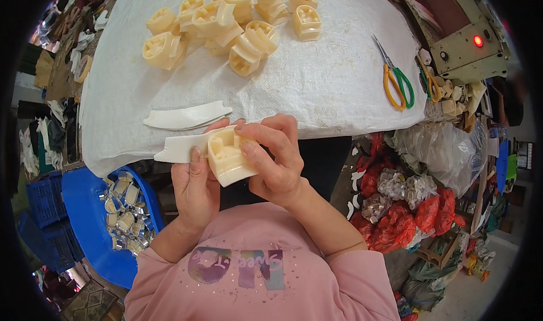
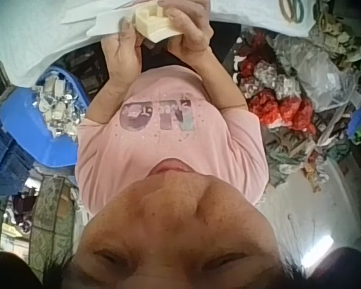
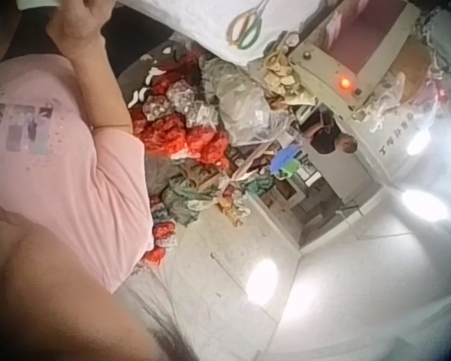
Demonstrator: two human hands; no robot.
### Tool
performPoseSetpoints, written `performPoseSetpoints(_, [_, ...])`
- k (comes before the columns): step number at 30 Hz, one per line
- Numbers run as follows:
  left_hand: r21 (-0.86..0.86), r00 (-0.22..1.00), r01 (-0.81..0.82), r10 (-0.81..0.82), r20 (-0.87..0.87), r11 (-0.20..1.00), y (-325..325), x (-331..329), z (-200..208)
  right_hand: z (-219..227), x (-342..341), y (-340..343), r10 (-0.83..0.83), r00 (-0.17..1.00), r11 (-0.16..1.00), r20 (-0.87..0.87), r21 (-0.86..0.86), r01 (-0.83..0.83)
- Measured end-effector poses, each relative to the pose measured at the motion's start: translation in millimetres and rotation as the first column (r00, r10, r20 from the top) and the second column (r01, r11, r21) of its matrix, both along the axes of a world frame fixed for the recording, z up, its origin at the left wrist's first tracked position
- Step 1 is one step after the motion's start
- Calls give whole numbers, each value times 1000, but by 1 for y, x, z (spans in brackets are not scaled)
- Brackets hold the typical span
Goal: Assembling plastic and metal shoe heel components using hands and scissors.
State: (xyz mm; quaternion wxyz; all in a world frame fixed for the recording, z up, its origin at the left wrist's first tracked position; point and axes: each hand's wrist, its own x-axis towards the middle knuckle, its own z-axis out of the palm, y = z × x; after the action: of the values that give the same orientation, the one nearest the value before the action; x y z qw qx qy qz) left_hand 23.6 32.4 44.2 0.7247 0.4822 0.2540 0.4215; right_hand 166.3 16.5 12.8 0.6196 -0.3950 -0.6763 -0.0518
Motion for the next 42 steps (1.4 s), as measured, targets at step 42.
performPoseSetpoints(42, [189, 854, 192, -69, -516, 963, 12, -10, -5, 11, 28, -21, 82, 916, 802, 393, -571, 173])
